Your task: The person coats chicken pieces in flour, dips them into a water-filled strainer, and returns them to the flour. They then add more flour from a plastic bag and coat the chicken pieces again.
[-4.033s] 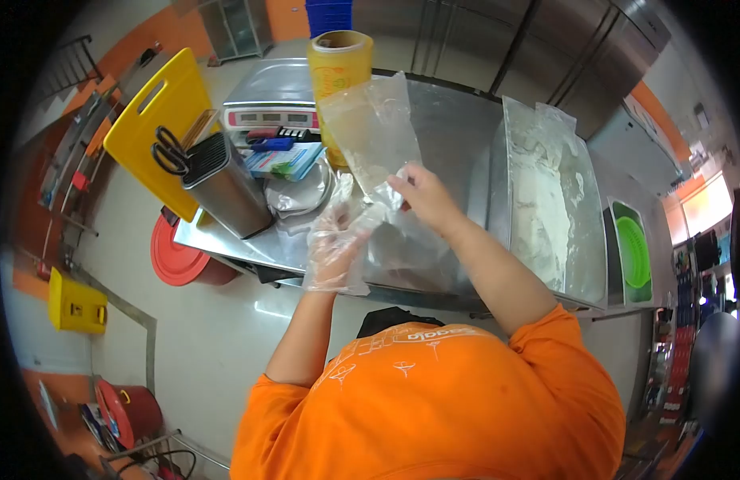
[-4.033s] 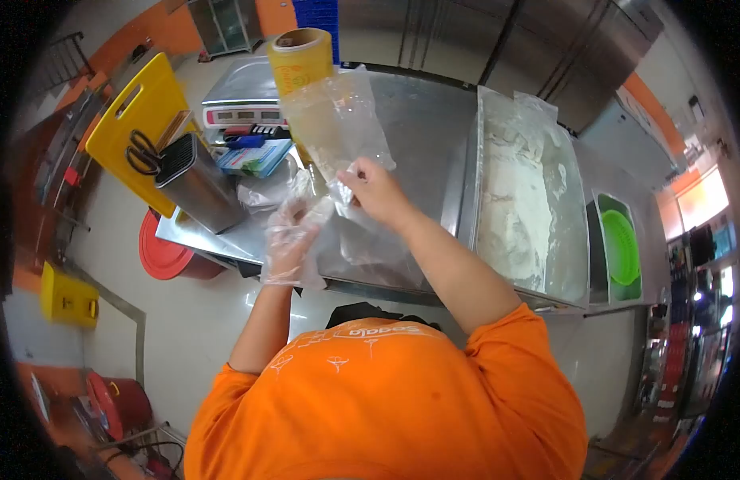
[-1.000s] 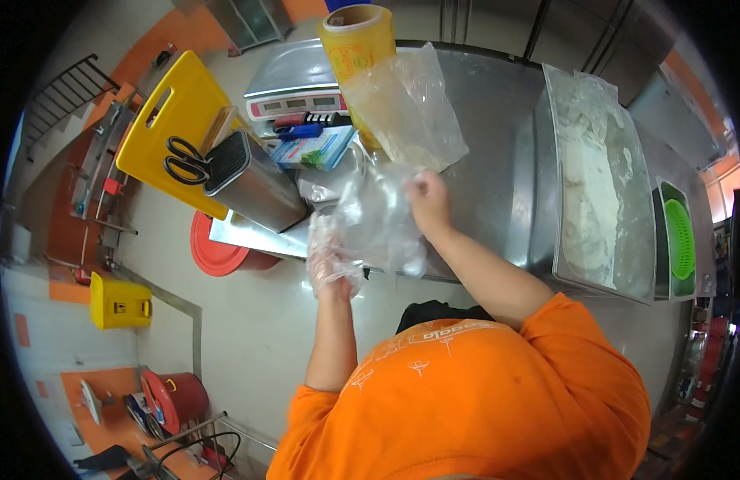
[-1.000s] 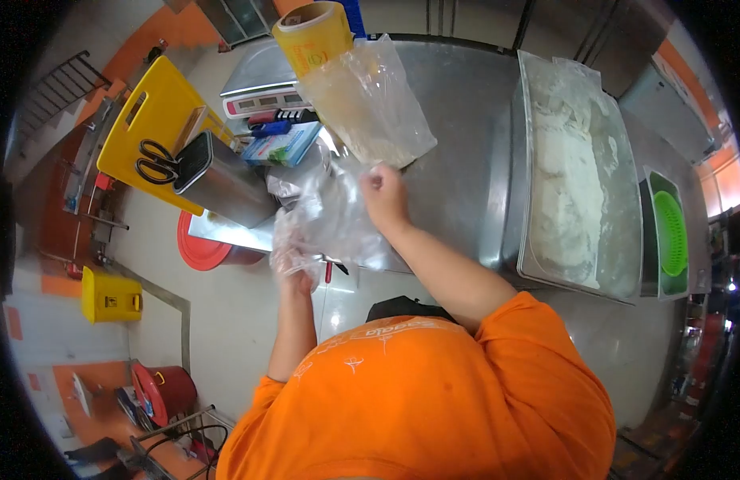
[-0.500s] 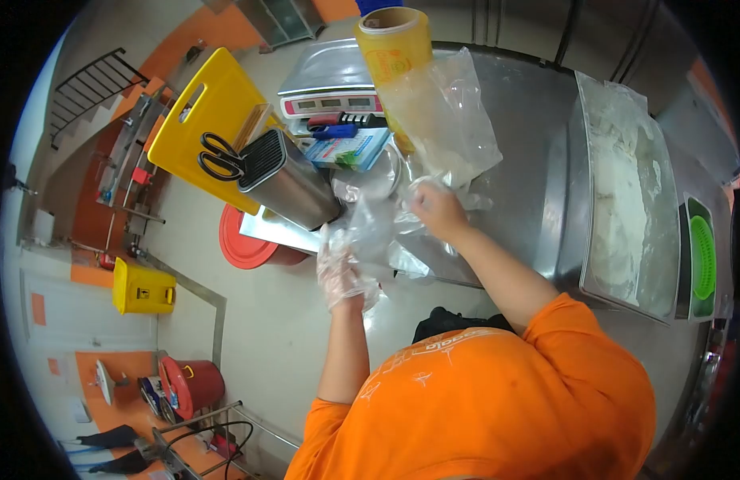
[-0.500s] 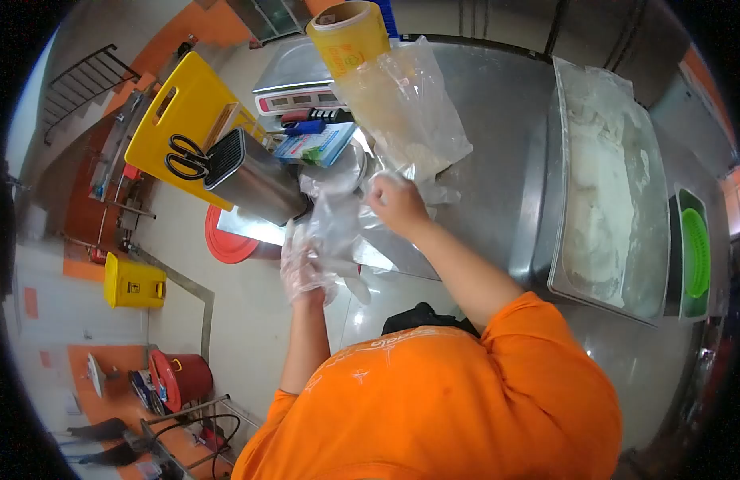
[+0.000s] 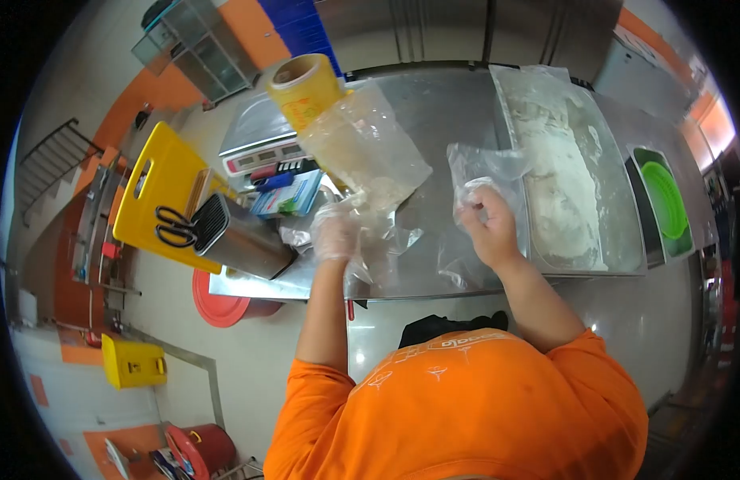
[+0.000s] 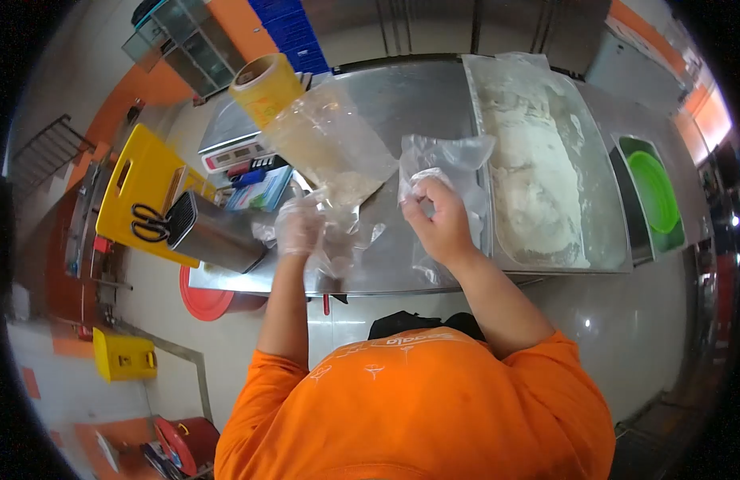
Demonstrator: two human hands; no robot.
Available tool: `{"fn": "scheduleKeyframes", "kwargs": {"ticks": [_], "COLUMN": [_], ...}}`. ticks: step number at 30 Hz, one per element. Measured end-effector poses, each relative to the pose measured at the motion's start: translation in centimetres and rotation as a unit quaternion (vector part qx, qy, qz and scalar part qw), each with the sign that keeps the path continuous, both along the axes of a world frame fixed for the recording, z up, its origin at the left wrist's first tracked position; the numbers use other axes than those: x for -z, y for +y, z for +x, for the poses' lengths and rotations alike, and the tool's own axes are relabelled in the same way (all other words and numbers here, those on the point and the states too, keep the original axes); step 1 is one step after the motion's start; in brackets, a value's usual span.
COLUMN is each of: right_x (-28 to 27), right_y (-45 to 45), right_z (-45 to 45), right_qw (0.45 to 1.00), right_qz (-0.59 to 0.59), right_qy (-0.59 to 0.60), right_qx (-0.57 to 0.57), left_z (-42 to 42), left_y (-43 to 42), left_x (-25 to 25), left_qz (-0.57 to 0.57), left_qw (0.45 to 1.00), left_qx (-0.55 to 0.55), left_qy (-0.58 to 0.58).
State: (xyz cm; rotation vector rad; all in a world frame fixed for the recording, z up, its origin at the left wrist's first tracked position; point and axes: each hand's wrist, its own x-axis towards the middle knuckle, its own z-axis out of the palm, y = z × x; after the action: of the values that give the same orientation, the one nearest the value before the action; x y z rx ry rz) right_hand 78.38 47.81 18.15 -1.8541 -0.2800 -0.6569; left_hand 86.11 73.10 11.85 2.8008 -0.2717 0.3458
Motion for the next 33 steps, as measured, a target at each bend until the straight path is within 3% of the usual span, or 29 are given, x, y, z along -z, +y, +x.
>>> {"fn": "scheduleKeyframes", "kwargs": {"ticks": [3,6,7,8,9,12,13,16,17,19,21,23,26,28,29,32,33], "right_x": [1.1,2.7,3.7,5.3,8.3,13.4,13.9,14.2,12.7,10.0,13.2,13.6,14.5,14.8,14.8,12.6,11.3], "right_y": [-0.2,1.2,2.1,2.8,3.6,6.1,6.6,7.5,8.0,9.1,12.6,15.3,18.3,19.3,19.5,19.3,19.4], "right_z": [-1.0,-0.8,-0.6,-0.7,-1.0,-1.5,-1.5,0.3,0.8,1.6,4.7,6.8,11.1,13.5,14.3,13.5,13.1], "right_qw": [0.997,0.997,0.995,0.991,0.978,0.951,0.943,0.892,0.872,0.821,0.818,0.836,0.721,0.857,0.896,0.959,0.959], "right_qz": [0.027,0.012,0.002,-0.008,-0.085,-0.230,-0.265,-0.394,-0.409,-0.440,-0.456,-0.437,-0.637,-0.410,-0.282,-0.171,-0.172], "right_qy": [0.076,0.066,0.083,0.102,0.139,0.136,0.118,0.148,0.174,0.225,0.209,0.219,0.144,0.268,0.324,0.225,0.225], "right_qx": [-0.016,-0.030,-0.061,-0.092,-0.127,-0.158,-0.161,-0.163,-0.205,-0.285,-0.281,-0.251,-0.233,-0.158,-0.116,0.018,0.001], "left_z": [0.1,-0.4,-1.3,-2.9,-4.2,-4.6,-5.2,-7.4,-8.0,-9.4,-10.9,-12.1,-14.5,-15.4,-16.2,-17.5,-17.8], "left_y": [2.2,5.2,4.1,2.2,1.2,2.7,3.6,3.7,2.7,4.1,4.2,5.9,8.4,8.8,9.7,10.8,11.0], "left_x": [0.6,1.9,0.4,-2.1,-3.4,-1.1,2.2,0.4,-1.6,-1.0,-3.8,-2.5,-0.9,-2.0,-1.2,-1.0,-1.0], "left_qz": [-0.195,0.163,-0.074,-0.303,-0.511,-0.460,-0.576,-0.509,-0.512,-0.522,-0.477,-0.542,-0.576,-0.564,-0.603,-0.578,-0.598], "left_qw": [0.979,0.980,0.993,0.938,0.817,0.862,0.798,0.837,0.811,0.787,0.755,0.739,0.715,0.687,0.668,0.654,0.647], "left_qx": [0.042,0.009,-0.080,-0.164,-0.242,-0.159,-0.154,-0.139,-0.216,-0.280,-0.401,-0.363,-0.377,-0.440,-0.419,-0.467,-0.458], "left_qy": [-0.033,-0.112,-0.039,0.040,0.117,0.139,0.082,0.145,0.180,0.172,0.205,0.168,0.119,0.129,0.124,0.137,0.119]}}
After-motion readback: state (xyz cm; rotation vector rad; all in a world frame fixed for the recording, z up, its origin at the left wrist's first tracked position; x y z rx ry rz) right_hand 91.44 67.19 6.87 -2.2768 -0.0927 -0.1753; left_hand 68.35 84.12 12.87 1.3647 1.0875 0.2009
